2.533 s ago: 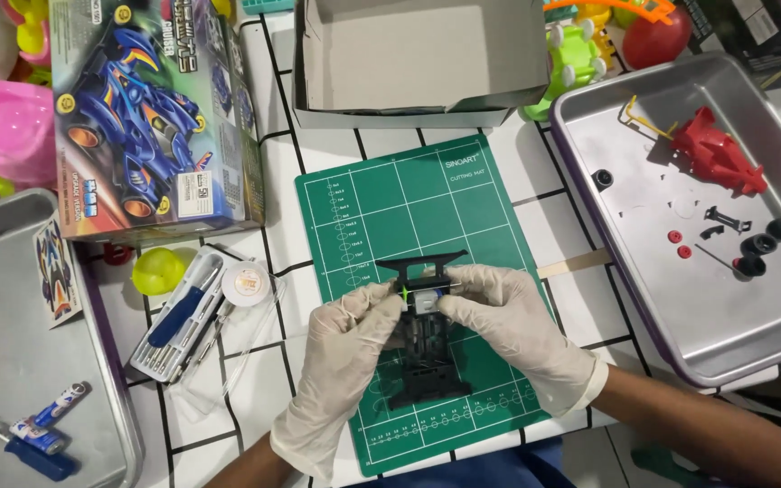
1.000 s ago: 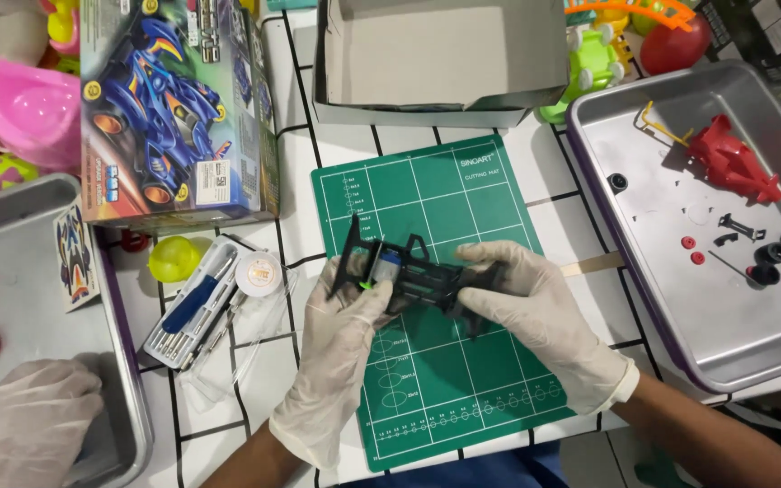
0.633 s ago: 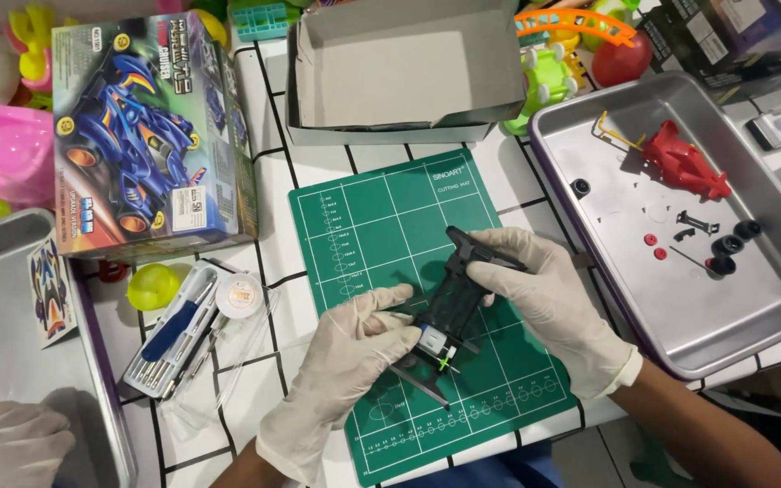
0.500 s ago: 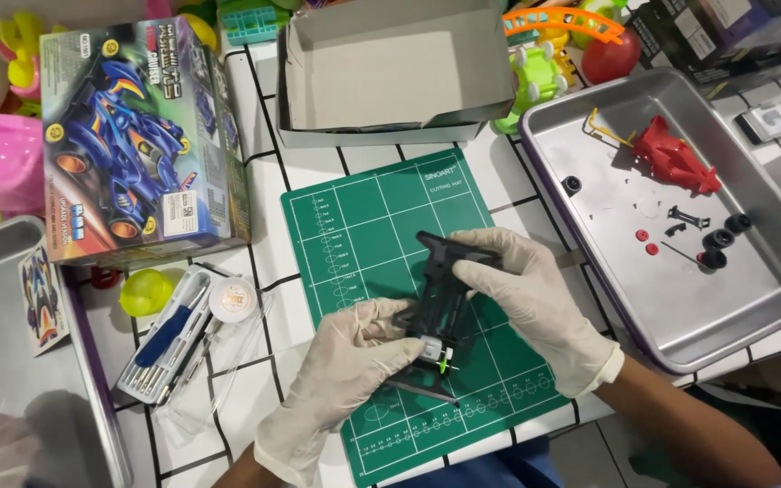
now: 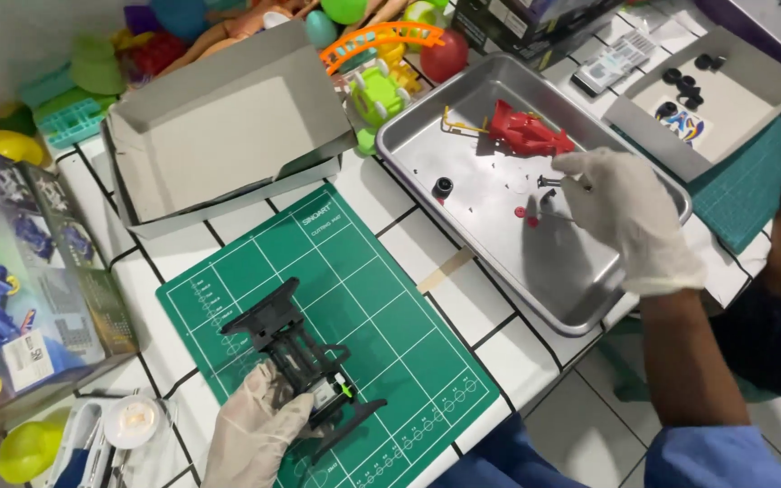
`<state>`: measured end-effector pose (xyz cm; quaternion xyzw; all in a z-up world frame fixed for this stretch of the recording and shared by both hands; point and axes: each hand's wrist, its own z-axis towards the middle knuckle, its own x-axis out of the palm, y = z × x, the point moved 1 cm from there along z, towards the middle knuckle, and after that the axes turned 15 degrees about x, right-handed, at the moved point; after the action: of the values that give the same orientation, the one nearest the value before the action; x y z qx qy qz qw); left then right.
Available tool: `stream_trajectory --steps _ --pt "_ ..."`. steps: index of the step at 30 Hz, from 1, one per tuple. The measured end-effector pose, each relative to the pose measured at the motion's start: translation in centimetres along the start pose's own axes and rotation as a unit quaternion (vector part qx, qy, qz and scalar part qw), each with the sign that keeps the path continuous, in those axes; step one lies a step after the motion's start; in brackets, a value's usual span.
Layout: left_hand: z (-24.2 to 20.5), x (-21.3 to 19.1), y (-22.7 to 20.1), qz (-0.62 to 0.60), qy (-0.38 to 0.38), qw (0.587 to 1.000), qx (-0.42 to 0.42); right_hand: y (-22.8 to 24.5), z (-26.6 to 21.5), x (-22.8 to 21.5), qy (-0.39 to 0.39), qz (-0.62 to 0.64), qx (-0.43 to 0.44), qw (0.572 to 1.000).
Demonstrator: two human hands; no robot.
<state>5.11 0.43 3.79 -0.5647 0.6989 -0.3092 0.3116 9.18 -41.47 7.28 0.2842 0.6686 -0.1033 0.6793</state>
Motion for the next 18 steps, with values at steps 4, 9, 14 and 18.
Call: stream_trajectory --steps 4,9,14,18 --pt "1.0 0.3 1.2 -0.081 0.000 0.996 0.032 -1.1 3.8 0.9 0.059 -0.029 -0.072 0.995" --pt "1.1 1.4 0.1 -0.125 0.017 0.989 0.071 0.9 5.2 2.1 0.100 -0.192 0.082 0.973" --pt "0.6 1.9 -0.7 -0.114 0.031 0.986 0.117 1.8 3.8 0.7 0.119 -0.201 0.041 0.971" --pt "0.9 1.3 0.3 -0.098 0.067 0.980 0.158 0.0 2.1 0.6 -0.075 -0.064 -0.070 0.993"
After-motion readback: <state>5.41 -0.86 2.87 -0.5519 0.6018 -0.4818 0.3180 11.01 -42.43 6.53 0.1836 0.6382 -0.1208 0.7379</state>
